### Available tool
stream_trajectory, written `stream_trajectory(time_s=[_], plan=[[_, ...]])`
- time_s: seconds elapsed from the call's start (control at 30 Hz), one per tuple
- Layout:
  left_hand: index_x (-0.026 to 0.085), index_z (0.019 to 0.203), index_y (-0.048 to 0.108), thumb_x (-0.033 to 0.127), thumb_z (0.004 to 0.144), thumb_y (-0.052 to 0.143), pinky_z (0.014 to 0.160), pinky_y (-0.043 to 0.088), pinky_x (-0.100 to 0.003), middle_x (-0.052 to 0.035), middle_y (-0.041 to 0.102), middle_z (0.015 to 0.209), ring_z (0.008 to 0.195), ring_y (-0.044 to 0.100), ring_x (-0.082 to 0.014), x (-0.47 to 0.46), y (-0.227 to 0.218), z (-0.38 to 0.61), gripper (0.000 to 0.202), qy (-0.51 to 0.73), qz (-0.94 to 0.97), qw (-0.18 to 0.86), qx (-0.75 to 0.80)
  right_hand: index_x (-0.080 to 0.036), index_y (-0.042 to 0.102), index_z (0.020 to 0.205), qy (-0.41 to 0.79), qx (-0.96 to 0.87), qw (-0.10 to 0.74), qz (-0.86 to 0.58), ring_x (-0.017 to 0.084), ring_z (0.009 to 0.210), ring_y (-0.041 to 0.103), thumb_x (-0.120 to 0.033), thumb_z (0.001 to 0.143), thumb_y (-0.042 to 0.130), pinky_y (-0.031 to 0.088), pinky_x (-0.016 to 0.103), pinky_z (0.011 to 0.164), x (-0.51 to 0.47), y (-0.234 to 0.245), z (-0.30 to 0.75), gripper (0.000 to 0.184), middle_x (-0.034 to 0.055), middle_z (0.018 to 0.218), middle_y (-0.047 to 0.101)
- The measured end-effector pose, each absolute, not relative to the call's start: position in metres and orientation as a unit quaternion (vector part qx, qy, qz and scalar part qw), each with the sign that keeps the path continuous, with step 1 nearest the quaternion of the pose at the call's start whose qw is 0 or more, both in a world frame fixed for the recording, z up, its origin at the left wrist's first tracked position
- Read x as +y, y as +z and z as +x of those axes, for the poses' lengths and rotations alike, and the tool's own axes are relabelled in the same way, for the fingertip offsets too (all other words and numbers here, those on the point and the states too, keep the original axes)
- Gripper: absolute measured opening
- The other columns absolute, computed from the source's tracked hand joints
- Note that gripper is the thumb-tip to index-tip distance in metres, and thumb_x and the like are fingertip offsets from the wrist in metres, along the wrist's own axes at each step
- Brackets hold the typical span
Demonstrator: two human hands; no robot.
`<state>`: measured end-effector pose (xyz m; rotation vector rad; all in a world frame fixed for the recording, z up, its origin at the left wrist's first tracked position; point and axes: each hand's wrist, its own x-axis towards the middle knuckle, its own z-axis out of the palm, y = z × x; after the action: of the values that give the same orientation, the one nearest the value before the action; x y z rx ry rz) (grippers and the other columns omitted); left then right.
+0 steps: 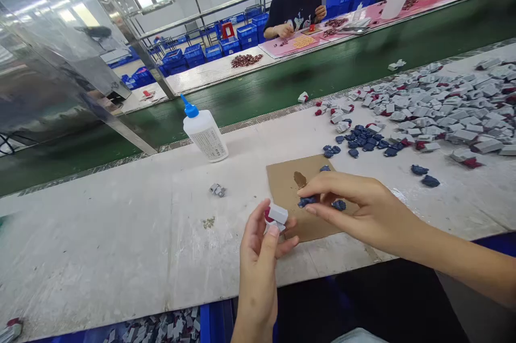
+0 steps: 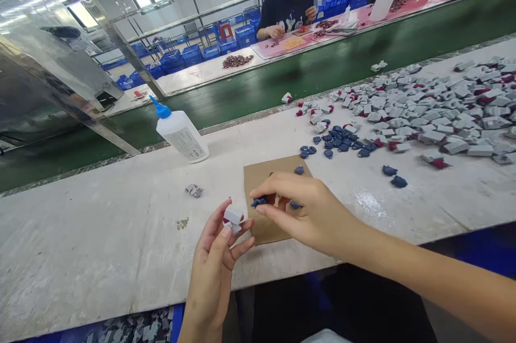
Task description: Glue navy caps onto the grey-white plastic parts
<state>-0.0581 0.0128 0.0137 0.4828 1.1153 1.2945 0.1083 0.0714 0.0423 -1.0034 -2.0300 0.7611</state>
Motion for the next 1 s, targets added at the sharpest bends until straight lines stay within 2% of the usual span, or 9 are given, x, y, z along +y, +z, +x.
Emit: stream_trajectory(time_s=[0.1,0.17,0.4,0.57,0.63,0.7,0.77,0.87,1.0], plan=[[0.018,0.094,0.061,0.027,0.084,0.054,0.084,0.051,-0.031,-0.005,0.065,0.1,0.102,0.06,-0.0197,0.013,0.018,-0.052,0.015,0.572,0.211,0.656,0.445,-0.022,0.063,0.089,0.307,-0.741,0.428,-0.416,0.013,0.067,0.061,-0.025,0.079,0.06,0.05,0.022,0.057,0.059,0.045,0.1,0.011,0.0015,0.081,0.066],[0.019,0.093,0.059,0.023,0.084,0.053,0.084,0.052,-0.032,-0.0041,0.066,0.1,0.099,0.061,-0.0176,0.013,0.021,-0.049,0.011,0.582,0.198,0.657,0.437,-0.022,0.063,0.085,0.317,-0.707,0.468,-0.424,0.014,0.072,0.063,-0.025,0.077,0.063,0.052,0.022,0.059,0.054,0.043,0.096,0.009,0.0019,0.081,0.067],[0.023,0.093,0.053,0.029,0.081,0.059,0.06,0.053,-0.019,0.0002,0.065,0.089,0.076,0.064,-0.0112,0.012,0.02,-0.047,0.014,0.588,0.237,0.617,0.466,-0.02,0.065,0.083,0.376,-0.677,0.485,-0.406,0.014,0.072,0.066,-0.021,0.078,0.061,0.055,0.023,0.064,0.05,0.04,0.088,0.006,0.0023,0.077,0.069],[0.024,0.087,0.055,0.016,0.073,0.066,0.053,0.051,-0.015,-0.001,0.06,0.112,0.088,0.063,-0.0134,0.01,0.024,-0.047,0.02,0.595,0.203,0.614,0.477,-0.021,0.067,0.083,0.38,-0.637,0.501,-0.446,0.015,0.076,0.065,-0.027,0.075,0.066,0.055,0.021,0.064,0.054,0.039,0.093,0.011,0.0024,0.081,0.068],[0.023,0.089,0.058,0.014,0.074,0.063,0.058,0.053,-0.017,-0.0033,0.058,0.118,0.092,0.061,-0.0142,0.009,0.026,-0.047,0.018,0.595,0.168,0.636,0.462,-0.021,0.067,0.083,0.382,-0.631,0.499,-0.455,0.015,0.076,0.065,-0.029,0.074,0.067,0.055,0.021,0.065,0.054,0.037,0.094,0.012,0.0027,0.081,0.068],[0.02,0.092,0.06,0.02,0.08,0.056,0.067,0.055,-0.022,-0.0074,0.058,0.118,0.095,0.061,-0.0163,0.009,0.025,-0.047,0.013,0.603,0.133,0.657,0.432,-0.021,0.067,0.082,0.389,-0.63,0.49,-0.46,0.015,0.076,0.065,-0.03,0.074,0.067,0.055,0.022,0.065,0.053,0.035,0.094,0.012,0.003,0.081,0.068],[0.017,0.086,0.062,0.023,0.084,0.052,0.078,0.054,-0.027,-0.0085,0.06,0.115,0.1,0.062,-0.0187,0.01,0.022,-0.047,0.011,0.622,0.122,0.654,0.412,-0.021,0.067,0.081,0.397,-0.632,0.483,-0.459,0.015,0.075,0.065,-0.03,0.074,0.067,0.055,0.022,0.065,0.05,0.034,0.094,0.012,0.0028,0.08,0.068],[0.018,0.077,0.06,0.014,0.083,0.055,0.091,0.048,-0.027,-0.0047,0.06,0.118,0.112,0.056,-0.0197,0.012,0.017,-0.048,0.008,0.649,0.134,0.632,0.402,-0.02,0.066,0.08,0.41,-0.639,0.465,-0.454,0.014,0.071,0.065,-0.027,0.075,0.065,0.054,0.02,0.06,0.045,0.032,0.091,0.009,0.0022,0.077,0.068],[0.021,0.08,0.061,0.012,0.086,0.051,0.096,0.044,-0.029,-0.0009,0.058,0.123,0.121,0.048,-0.0177,0.012,0.016,-0.045,0.015,0.676,0.12,0.626,0.371,-0.02,0.066,0.082,0.43,-0.646,0.446,-0.445,0.012,0.066,0.063,-0.024,0.077,0.062,0.054,0.02,0.058,0.04,0.03,0.086,0.007,0.0015,0.076,0.067]])
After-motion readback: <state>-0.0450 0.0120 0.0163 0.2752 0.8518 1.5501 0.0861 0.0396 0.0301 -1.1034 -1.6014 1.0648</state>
